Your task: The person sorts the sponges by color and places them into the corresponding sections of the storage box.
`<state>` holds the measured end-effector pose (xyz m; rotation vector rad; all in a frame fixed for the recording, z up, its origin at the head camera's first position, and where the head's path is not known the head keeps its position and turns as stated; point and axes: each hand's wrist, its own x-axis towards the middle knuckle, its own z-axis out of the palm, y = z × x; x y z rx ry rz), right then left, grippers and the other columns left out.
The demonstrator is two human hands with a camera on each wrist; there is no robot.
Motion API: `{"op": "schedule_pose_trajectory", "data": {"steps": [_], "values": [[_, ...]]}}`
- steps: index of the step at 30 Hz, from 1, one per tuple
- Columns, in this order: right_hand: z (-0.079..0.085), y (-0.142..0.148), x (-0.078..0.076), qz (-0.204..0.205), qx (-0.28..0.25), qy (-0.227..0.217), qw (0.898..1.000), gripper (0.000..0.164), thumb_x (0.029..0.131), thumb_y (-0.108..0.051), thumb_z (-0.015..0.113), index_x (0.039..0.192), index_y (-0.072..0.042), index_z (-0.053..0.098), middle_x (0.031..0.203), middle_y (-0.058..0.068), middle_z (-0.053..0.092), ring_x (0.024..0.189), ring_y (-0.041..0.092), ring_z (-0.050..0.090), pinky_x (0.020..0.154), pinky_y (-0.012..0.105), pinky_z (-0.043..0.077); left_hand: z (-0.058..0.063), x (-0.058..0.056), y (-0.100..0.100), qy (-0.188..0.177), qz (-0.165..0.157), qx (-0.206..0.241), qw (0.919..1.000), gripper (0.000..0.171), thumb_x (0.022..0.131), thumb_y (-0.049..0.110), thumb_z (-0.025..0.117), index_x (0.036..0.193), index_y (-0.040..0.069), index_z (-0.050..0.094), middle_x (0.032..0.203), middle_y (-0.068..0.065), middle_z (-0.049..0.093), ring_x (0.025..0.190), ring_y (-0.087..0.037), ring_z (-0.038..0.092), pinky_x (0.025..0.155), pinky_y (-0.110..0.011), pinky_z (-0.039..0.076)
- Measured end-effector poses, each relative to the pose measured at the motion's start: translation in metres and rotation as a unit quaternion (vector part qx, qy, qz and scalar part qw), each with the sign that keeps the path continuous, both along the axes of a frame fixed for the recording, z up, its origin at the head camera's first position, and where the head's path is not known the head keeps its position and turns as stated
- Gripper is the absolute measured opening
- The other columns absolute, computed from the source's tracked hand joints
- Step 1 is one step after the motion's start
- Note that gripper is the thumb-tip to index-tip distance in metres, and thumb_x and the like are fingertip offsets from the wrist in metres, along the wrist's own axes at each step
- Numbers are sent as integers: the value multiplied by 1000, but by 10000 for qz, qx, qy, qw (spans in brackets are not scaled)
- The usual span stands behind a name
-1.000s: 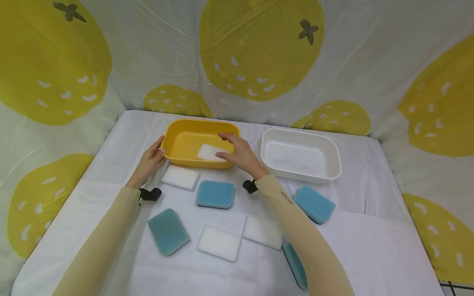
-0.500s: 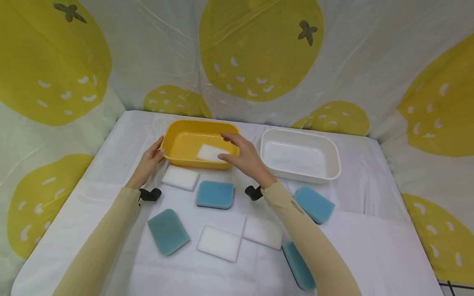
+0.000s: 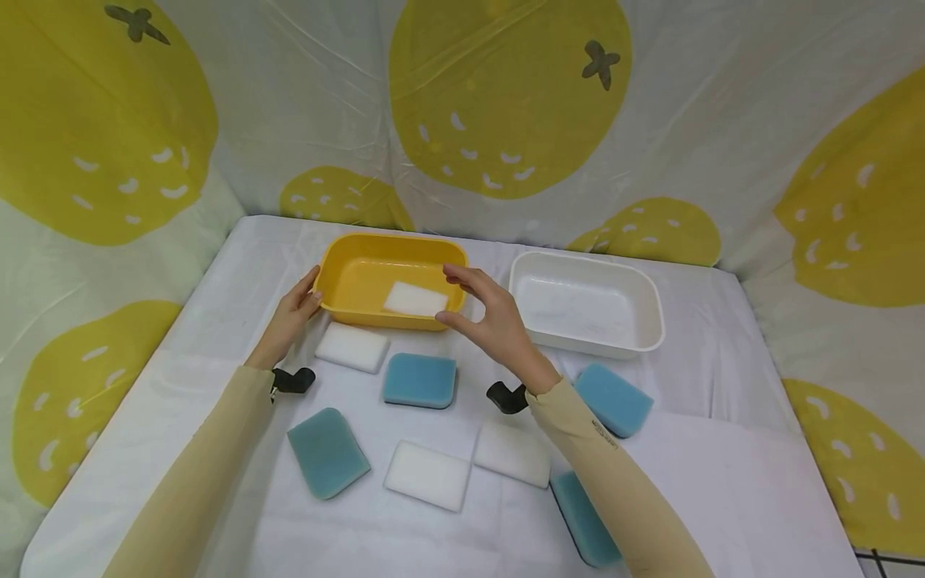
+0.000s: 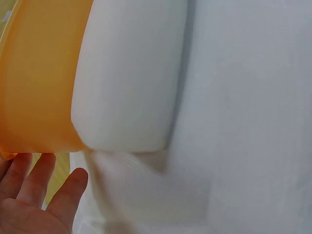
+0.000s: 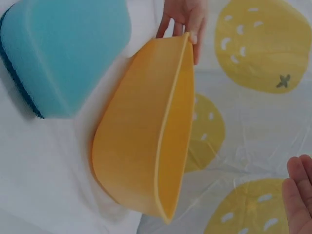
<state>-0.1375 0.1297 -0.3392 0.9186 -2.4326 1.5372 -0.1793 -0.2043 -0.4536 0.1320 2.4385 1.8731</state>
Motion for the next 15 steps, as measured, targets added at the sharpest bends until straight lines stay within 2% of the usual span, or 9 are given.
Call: {"op": "schedule_pose_trajectory", "data": {"steps": [15], "values": [[9,9,29,248,-336,382,9984,59,76,13,73,129,15,48,128,26,52,116,38,51,101,41,40,1,1,0,-20,19,36,10000,56,104,16,41,154,11,16,158,-7,14,142,-29,18,114,-38,19]]}}
